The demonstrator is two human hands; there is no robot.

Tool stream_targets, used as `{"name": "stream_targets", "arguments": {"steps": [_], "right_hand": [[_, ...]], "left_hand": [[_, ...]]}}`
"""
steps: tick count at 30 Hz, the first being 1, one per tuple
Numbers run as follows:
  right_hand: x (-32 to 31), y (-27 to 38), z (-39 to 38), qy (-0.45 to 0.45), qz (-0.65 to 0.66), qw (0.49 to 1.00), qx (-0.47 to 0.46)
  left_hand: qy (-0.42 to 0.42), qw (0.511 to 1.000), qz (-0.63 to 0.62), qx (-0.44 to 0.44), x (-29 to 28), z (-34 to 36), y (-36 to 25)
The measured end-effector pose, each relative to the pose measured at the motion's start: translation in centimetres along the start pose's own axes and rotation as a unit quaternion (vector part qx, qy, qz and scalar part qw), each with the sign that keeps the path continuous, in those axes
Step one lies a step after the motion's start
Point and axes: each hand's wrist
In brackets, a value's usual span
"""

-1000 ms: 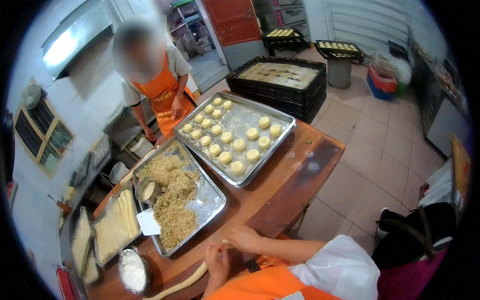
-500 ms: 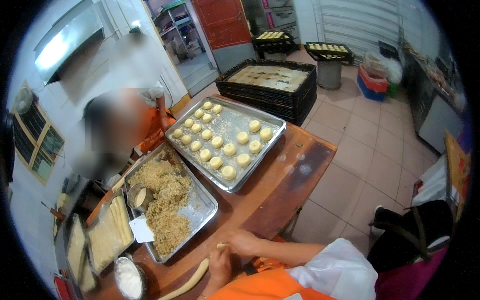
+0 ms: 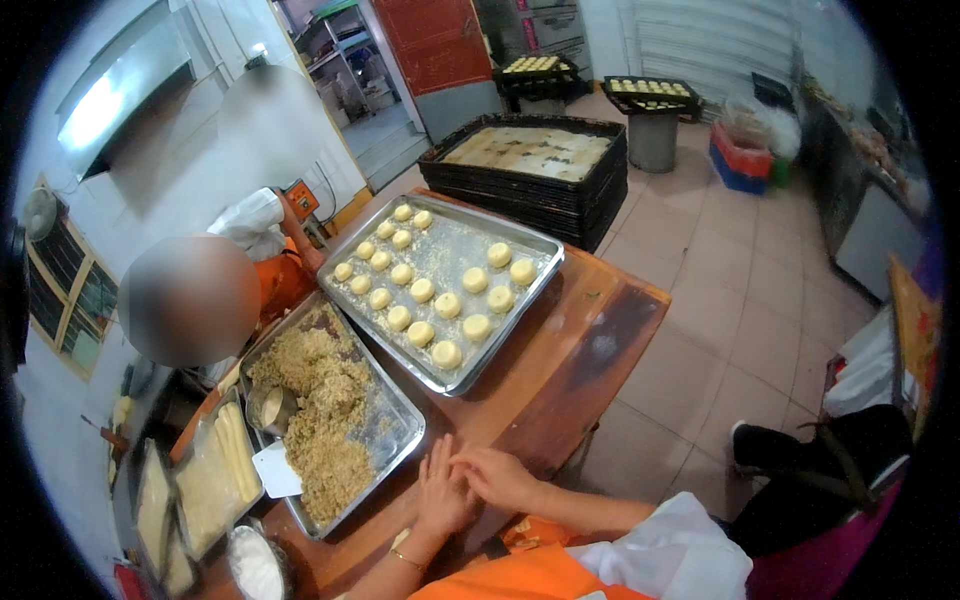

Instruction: The person fills small pieces of dough with a mixture by hand and rolls them into balls.

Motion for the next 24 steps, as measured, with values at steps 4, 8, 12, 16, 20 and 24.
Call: {"name": "stream_targets", "arguments": {"steps": [4, 8, 12, 16, 20, 24], "right_hand": [[0.3, -0.7, 0.5, -0.035, 0.006, 0.999, -0.033], [0.9, -0.1, 1.3, -0.036, 0.015, 0.997, -0.06], [0.6, 1.9, 1.2, -0.019, 0.002, 0.994, -0.109], [-0.8, 0.7, 0.1, -0.052, -0.014, 0.995, -0.078], [-0.8, 0.9, -0.3, -0.05, -0.03, 0.994, -0.092], [-1.0, 1.5, -0.7, -0.041, -0.025, 0.994, -0.095]], "left_hand": [[0.038, 0.999, 0.008, -0.019, -0.6, 1.4, -0.4], [0.069, 0.996, 0.04, -0.029, 0.5, 2.3, 0.2], [0.064, 0.996, 0.026, -0.065, 2.4, 1.5, 2.5], [-0.013, 0.999, -0.019, 0.031, 1.3, 3.7, 1.7], [-0.006, 0.997, 0.05, 0.058, 1.0, 4.4, 1.0], [-0.048, 0.998, 0.042, 0.013, 2.4, 1.0, 1.5]]}}
Point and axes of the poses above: each hand's wrist, its own z-axis towards the middle knuckle, its own x-axis out of the palm, y = z × x, and after that the axes turned 7 degrees about -x, right-handed
